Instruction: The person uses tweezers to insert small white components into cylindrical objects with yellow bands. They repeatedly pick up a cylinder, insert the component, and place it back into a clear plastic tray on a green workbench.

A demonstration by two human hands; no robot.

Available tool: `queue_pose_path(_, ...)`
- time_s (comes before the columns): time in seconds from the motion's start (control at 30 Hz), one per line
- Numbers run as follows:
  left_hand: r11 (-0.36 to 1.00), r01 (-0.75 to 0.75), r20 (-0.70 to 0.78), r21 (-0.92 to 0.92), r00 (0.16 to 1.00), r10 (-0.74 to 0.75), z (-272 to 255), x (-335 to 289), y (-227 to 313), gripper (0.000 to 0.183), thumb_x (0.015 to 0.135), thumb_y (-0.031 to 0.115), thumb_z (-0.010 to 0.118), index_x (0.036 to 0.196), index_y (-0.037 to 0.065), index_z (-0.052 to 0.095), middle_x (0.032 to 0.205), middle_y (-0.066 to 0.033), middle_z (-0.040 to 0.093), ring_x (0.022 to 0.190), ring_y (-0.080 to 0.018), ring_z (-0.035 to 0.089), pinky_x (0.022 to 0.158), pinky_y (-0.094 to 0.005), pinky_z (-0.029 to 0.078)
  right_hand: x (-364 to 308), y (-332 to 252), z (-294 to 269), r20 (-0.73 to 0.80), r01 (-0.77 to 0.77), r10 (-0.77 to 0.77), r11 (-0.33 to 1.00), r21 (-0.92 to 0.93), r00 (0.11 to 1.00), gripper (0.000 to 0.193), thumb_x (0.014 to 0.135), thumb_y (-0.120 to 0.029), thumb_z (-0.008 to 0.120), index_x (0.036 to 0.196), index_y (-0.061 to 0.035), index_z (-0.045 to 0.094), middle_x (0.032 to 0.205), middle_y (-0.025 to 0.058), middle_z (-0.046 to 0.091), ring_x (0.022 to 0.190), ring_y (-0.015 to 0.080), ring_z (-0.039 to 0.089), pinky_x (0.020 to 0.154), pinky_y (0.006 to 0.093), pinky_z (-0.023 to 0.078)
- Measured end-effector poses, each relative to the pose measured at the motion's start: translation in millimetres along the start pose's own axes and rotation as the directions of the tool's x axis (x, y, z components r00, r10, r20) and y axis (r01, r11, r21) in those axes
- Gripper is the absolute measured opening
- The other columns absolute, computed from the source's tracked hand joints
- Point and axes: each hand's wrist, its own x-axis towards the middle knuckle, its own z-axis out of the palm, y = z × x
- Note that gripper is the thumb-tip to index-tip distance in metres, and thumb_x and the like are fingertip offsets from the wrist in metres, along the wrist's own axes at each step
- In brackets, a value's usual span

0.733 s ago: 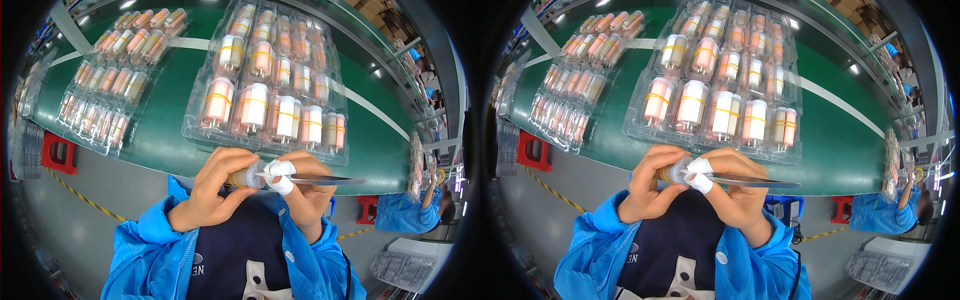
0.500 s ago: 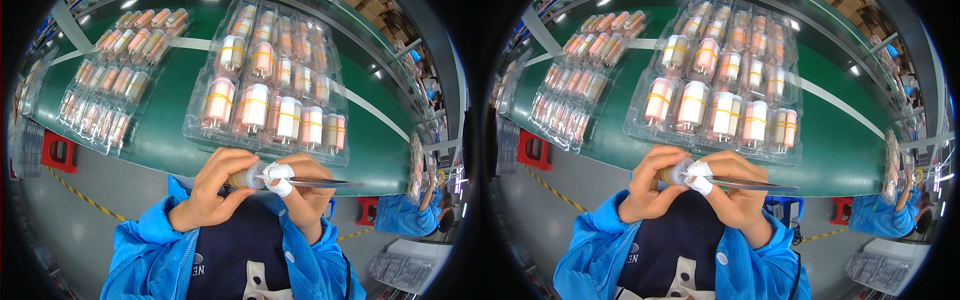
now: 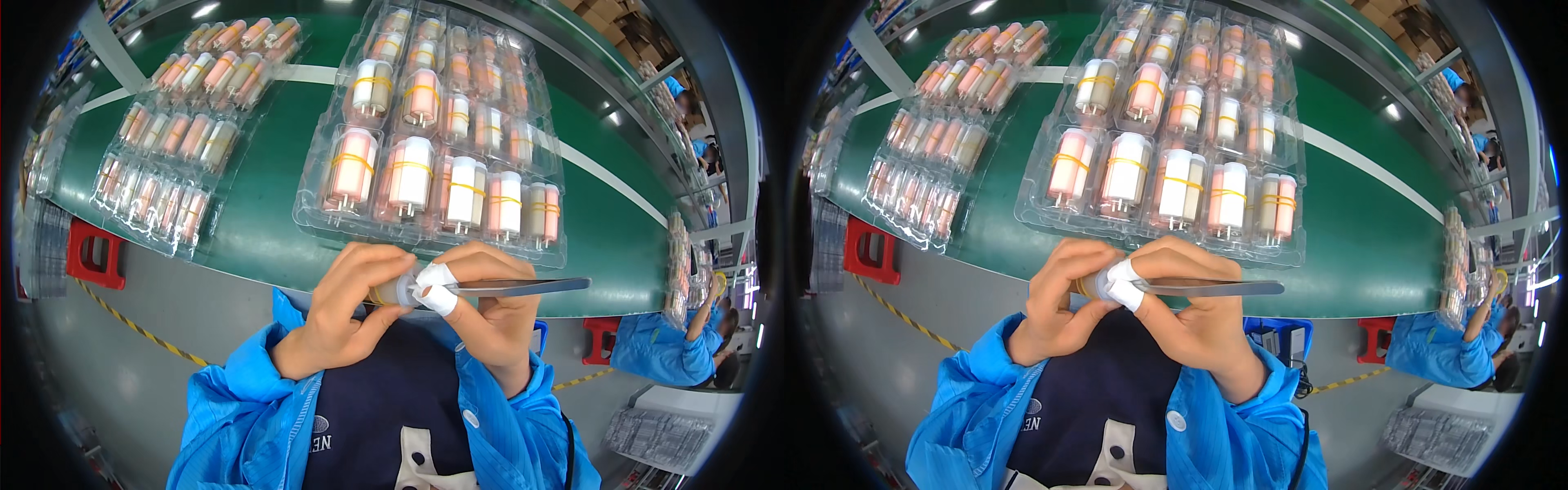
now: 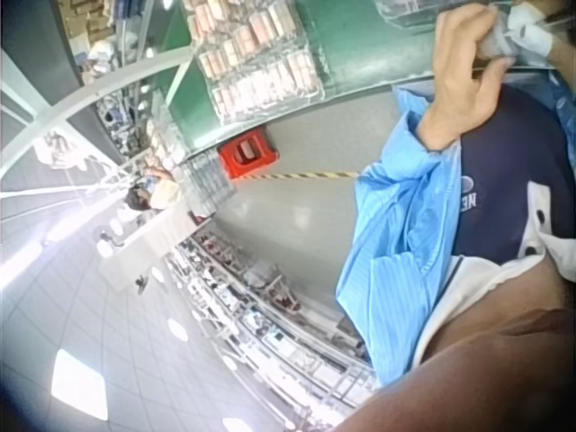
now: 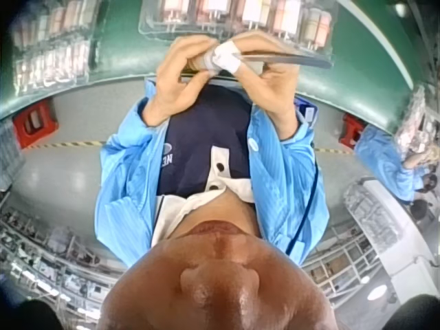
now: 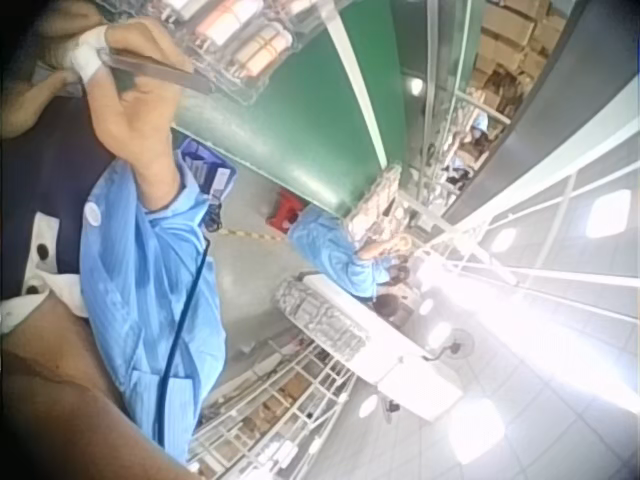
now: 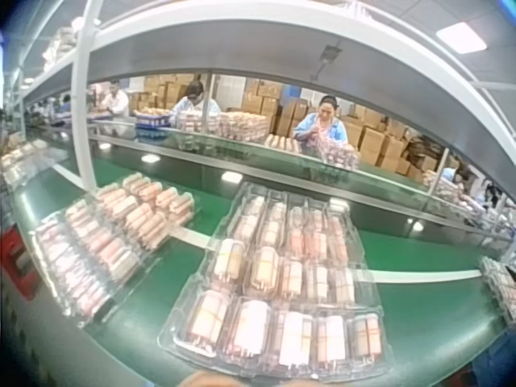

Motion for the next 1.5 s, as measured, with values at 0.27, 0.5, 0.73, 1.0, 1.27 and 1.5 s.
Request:
queue_pose_path(0.27,0.944,0.203,-0.004,-0.262,0.977,-0.211,1.1,-4.7,5.9,0.047,0.075,0.005,0.074,0.118,-0.004,0.056,0.113,-0.0183,0.059,0.101,-0.0285,0.059,0.087,-0.0351,0.046,-6.6,8.3,2.7,-0.115,0.028,-0.011,0.989,0.145,0.993,0.017,0.076,0.0,0.07,0.092,0.0013,0.068,0.084,0.0144,0.067,0.076,0.0191,0.065,0.065,0.0284,0.05)
queue_pose_path(0.5,0.973,0.149,-0.002,-0.178,0.988,-0.152,0.6,-4.9,2.9,0.049,0.072,0.003,0.074,0.117,-0.005,0.056,0.111,-0.0191,0.06,0.097,-0.0298,0.059,0.084,-0.0357,0.046,-3.9,3.2,2.6,-0.052,0.027,-0.027,1.0,0.012,0.998,0.016,0.076,0.001,0.069,0.092,0.002,0.067,0.085,0.0146,0.066,0.076,0.0191,0.065,0.066,0.0276,0.05)
queue_pose_path(0.73,0.981,0.091,0.047,-0.169,0.995,-0.084,-3.5,-5.2,-0.6,0.048,0.078,0.005,0.072,0.119,-0.007,0.052,0.114,-0.021,0.056,0.103,-0.0282,0.058,0.087,-0.0357,0.046,-6.8,9.5,1.0,-0.097,0.062,-0.055,0.996,0.061,0.994,0.018,0.076,0.001,0.07,0.093,0.0017,0.067,0.085,0.0142,0.066,0.076,0.0191,0.064,0.065,0.0274,0.05)
queue_pose_path(1.0,0.978,0.04,0.072,-0.207,0.997,-0.026,-5.6,-3.7,-1.5,0.046,0.08,0.005,0.07,0.12,-0.007,0.049,0.116,-0.0229,0.053,0.106,-0.0278,0.057,0.089,-0.0362,0.046,-8.4,5.5,3.5,-0.183,0.034,-0.023,0.998,0.06,0.983,0.02,0.075,-0.001,0.072,0.094,0.0005,0.068,0.087,0.0147,0.066,0.078,0.0187,0.064,0.067,0.0283,0.051)
queue_pose_path(1.27,0.984,0.031,-0.021,-0.173,0.999,-0.035,-0.7,-2.2,1.0,0.046,0.074,0.003,0.074,0.116,-0.004,0.055,0.112,-0.0199,0.06,0.096,-0.0289,0.06,0.082,-0.0352,0.047,-7.7,4.9,4.9,-0.171,0.016,-0.006,0.998,0.058,0.985,0.019,0.076,0.0,0.071,0.094,0.0002,0.068,0.087,0.0136,0.067,0.079,0.0184,0.064,0.068,0.0281,0.051)
queue_pose_path(1.5,0.983,0.02,-0.034,-0.18,0.999,-0.027,0.1,-3.0,-1.9,0.046,0.074,0.003,0.074,0.115,-0.004,0.055,0.11,-0.02,0.06,0.095,-0.028,0.059,0.081,-0.0347,0.047,-7.7,7.0,6.4,-0.176,0.029,-0.015,0.997,0.076,0.984,0.016,0.077,0.001,0.07,0.093,0.0003,0.068,0.087,0.0137,0.067,0.079,0.0185,0.064,0.068,0.028,0.051)
